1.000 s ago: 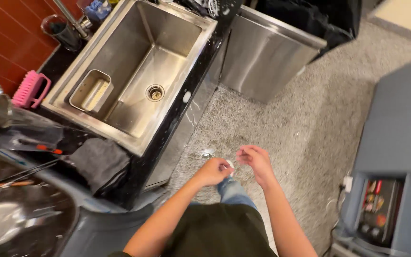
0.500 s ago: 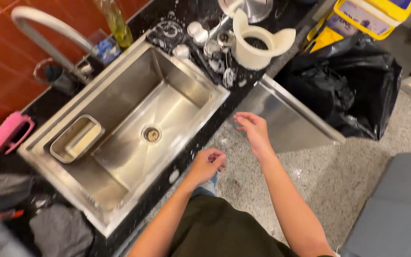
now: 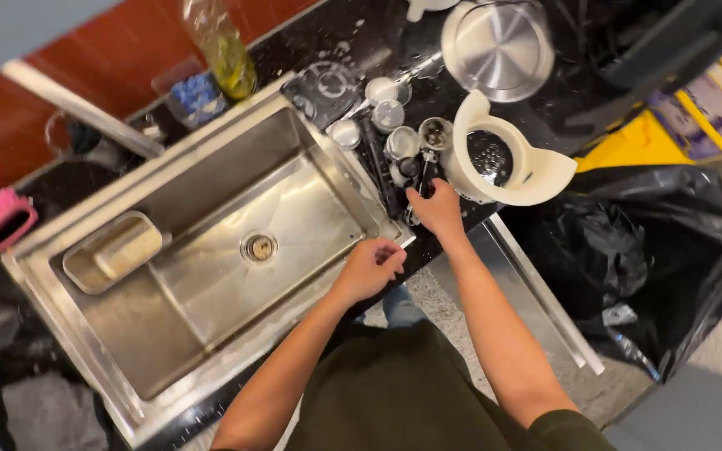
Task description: Cleaning espresso machine portafilters and parts in a sink with soap and water.
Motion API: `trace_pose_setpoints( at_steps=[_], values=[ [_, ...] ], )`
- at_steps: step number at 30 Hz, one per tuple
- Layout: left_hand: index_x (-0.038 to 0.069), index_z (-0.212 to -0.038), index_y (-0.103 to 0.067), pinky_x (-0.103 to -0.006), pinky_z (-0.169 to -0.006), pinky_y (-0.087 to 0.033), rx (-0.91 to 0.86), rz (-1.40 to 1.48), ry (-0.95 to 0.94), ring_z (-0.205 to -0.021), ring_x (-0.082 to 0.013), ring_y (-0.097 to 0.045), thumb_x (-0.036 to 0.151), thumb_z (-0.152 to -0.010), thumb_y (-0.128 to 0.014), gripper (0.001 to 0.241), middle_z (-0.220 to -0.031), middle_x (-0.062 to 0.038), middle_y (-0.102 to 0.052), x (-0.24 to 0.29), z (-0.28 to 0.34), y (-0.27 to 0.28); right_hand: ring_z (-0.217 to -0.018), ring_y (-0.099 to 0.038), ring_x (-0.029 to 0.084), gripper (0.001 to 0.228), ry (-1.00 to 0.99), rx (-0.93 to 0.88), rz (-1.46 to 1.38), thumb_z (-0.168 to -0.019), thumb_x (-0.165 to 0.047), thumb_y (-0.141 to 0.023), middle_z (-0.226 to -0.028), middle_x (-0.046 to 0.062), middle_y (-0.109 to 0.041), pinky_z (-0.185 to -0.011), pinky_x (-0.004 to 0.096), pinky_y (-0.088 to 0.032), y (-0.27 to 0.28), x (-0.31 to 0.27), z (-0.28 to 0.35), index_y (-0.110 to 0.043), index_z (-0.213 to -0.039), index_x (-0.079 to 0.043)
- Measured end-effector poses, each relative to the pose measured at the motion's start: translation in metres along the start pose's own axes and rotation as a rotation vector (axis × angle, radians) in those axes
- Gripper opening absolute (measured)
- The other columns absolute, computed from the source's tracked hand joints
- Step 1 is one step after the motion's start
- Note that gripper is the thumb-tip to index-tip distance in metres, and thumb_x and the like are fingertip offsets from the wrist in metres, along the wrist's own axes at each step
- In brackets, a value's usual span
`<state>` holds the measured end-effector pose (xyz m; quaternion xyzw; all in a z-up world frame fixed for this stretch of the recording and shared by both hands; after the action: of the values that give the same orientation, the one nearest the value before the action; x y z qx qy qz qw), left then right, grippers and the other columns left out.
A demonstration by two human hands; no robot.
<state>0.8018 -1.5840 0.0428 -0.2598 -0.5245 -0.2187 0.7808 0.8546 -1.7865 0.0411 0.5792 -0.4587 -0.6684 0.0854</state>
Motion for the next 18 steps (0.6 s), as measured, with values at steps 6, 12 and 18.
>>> trace_pose_setpoints(
  at_steps=[6, 12, 18],
  values=[
    [-0.002, -0.097, -0.068, -0.0271, -0.059, -0.053, 0.248, 0.054, 0.043, -0.063, -0.0118, -0.064, 0.016, -0.097, -0.066, 0.018, -0.078, -0.007, -0.071, -0.021, -0.007, 0.008, -0.081, -0.072, 0.033, 0.038, -0.217, -0.191, -0.176, -0.087, -0.029, -0.064, -0.087, 0.022, -0.073, -0.077, 0.043, -0.054, -0.006, 0.025, -0.007, -0.066, -0.101, 0.006],
    [-0.003, -0.097, -0.067, -0.0268, -0.058, -0.053, 0.385, 0.098, -0.022, -0.063, -0.0115, -0.064, 0.014, -0.096, -0.067, 0.017, -0.076, -0.007, -0.071, -0.002, -0.014, -0.003, -0.074, -0.07, 0.026, 0.028, 0.011, -0.189, -0.332, -0.094, -0.017, -0.064, -0.085, 0.017, -0.071, -0.068, 0.041, -0.056, 0.037, -0.031, 0.02, -0.059, -0.108, 0.006],
    [-0.002, -0.098, -0.068, -0.0258, -0.059, -0.053, 0.483, 0.129, -0.015, -0.064, -0.0103, -0.065, 0.014, -0.097, -0.066, 0.017, -0.078, -0.006, -0.072, 0.003, 0.01, 0.003, -0.06, -0.064, 0.009, 0.022, -0.052, -0.452, -0.559, -0.098, -0.01, -0.062, -0.075, 0.005, -0.065, -0.055, 0.026, -0.057, 0.033, -0.075, 0.049, -0.053, -0.112, 0.004]
  ],
)
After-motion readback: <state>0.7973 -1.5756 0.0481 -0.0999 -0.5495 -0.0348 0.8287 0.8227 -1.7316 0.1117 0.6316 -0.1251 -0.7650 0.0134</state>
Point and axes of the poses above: each hand's wrist, its own z-axis away from the middle knuckle, its own y-axis out of the back of the hand, x = y × z, the point moved 9 cm from there along -z, towards the middle knuckle
